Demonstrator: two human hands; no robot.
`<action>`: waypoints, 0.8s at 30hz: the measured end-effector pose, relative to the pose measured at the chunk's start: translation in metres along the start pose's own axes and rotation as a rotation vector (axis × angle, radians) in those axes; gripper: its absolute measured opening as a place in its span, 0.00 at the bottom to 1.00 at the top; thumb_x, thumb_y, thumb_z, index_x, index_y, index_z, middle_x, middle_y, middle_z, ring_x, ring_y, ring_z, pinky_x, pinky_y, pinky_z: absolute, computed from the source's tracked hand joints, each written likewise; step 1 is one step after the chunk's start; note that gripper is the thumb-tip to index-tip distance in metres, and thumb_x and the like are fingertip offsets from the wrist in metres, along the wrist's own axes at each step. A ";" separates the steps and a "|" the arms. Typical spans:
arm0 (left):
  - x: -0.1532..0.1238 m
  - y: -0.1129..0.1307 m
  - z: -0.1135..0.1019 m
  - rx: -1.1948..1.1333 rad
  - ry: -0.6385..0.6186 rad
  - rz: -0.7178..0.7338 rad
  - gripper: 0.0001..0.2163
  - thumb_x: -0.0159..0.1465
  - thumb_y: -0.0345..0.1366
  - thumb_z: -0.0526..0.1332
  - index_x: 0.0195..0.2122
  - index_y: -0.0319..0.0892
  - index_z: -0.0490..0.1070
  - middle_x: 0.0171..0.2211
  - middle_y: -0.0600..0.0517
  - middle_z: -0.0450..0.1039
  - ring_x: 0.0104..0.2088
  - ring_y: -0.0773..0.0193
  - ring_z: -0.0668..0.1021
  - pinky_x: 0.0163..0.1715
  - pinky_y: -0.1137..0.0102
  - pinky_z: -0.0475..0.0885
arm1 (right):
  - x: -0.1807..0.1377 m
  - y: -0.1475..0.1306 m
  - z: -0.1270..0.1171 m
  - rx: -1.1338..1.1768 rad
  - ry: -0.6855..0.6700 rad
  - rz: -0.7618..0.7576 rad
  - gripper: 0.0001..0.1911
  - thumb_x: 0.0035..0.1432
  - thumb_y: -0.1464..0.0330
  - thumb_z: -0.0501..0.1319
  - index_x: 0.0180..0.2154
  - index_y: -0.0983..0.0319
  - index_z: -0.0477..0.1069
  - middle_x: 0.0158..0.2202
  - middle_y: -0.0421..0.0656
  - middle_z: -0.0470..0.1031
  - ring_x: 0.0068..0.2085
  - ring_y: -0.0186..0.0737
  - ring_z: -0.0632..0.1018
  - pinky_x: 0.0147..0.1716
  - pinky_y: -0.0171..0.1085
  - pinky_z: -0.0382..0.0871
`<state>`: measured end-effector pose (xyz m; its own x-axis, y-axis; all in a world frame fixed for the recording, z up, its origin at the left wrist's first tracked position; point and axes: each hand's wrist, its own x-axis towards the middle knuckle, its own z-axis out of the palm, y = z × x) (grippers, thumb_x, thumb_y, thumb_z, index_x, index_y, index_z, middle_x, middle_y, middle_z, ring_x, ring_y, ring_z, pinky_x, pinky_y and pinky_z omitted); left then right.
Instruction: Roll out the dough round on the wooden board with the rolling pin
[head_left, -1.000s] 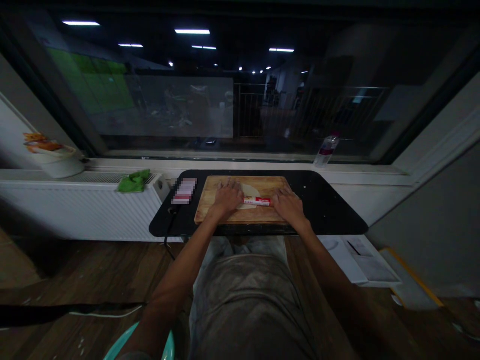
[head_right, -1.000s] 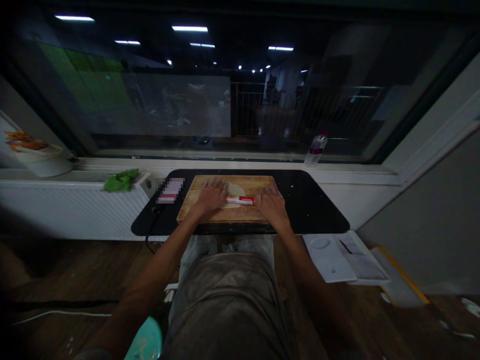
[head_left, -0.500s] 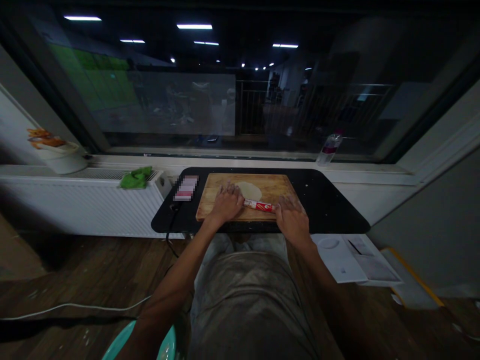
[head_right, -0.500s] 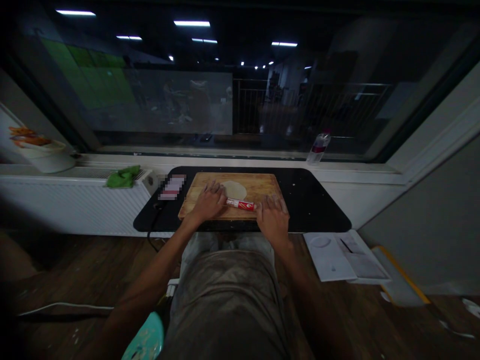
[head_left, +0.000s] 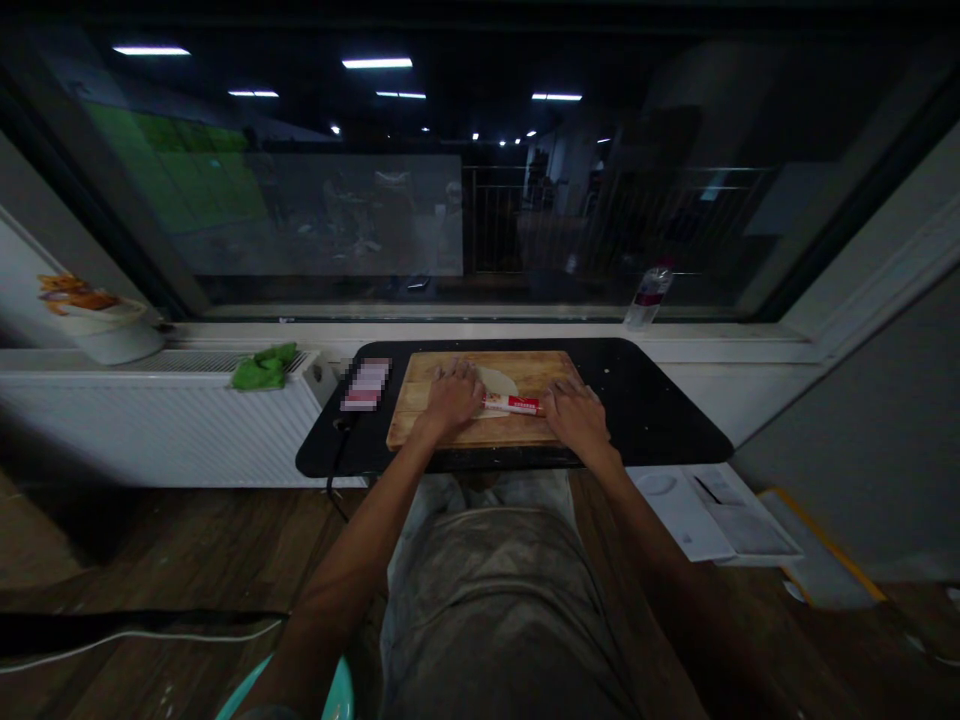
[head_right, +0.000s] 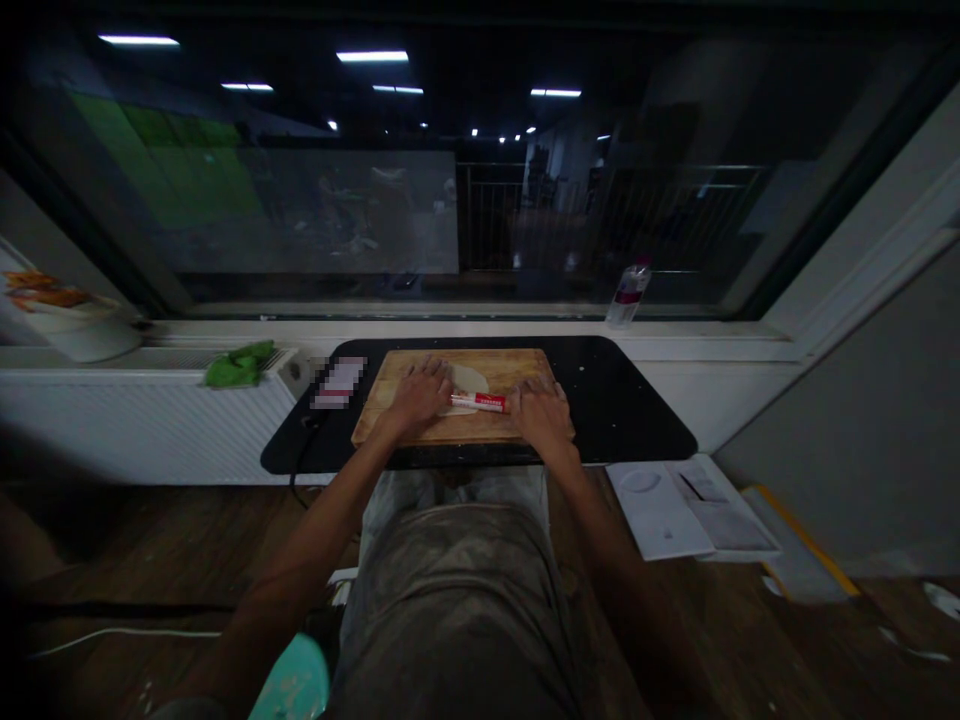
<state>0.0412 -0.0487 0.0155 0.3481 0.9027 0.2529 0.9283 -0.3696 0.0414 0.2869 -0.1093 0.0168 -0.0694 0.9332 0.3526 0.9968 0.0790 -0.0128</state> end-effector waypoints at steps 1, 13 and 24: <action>-0.001 0.000 0.000 0.000 0.003 0.011 0.24 0.80 0.37 0.47 0.71 0.37 0.72 0.75 0.35 0.68 0.78 0.41 0.66 0.76 0.41 0.62 | -0.001 0.000 0.000 -0.003 0.000 -0.001 0.26 0.81 0.65 0.46 0.56 0.64 0.82 0.63 0.56 0.83 0.69 0.54 0.76 0.69 0.50 0.65; -0.053 0.005 0.003 -0.093 0.107 0.011 0.24 0.82 0.38 0.44 0.67 0.39 0.73 0.78 0.39 0.66 0.82 0.45 0.59 0.79 0.43 0.59 | -0.044 -0.004 0.001 0.048 0.126 -0.070 0.29 0.82 0.63 0.44 0.66 0.67 0.77 0.66 0.56 0.81 0.69 0.54 0.77 0.73 0.49 0.61; -0.009 0.002 -0.001 -0.023 0.033 0.019 0.22 0.81 0.38 0.46 0.64 0.40 0.76 0.72 0.37 0.73 0.78 0.41 0.66 0.74 0.41 0.63 | 0.003 -0.001 -0.008 0.005 -0.011 -0.028 0.26 0.82 0.66 0.45 0.52 0.63 0.82 0.58 0.54 0.85 0.62 0.50 0.80 0.64 0.42 0.68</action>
<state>0.0394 -0.0576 0.0147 0.3608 0.8878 0.2857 0.9181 -0.3920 0.0586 0.2859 -0.1096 0.0253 -0.0979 0.9345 0.3424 0.9942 0.1070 -0.0079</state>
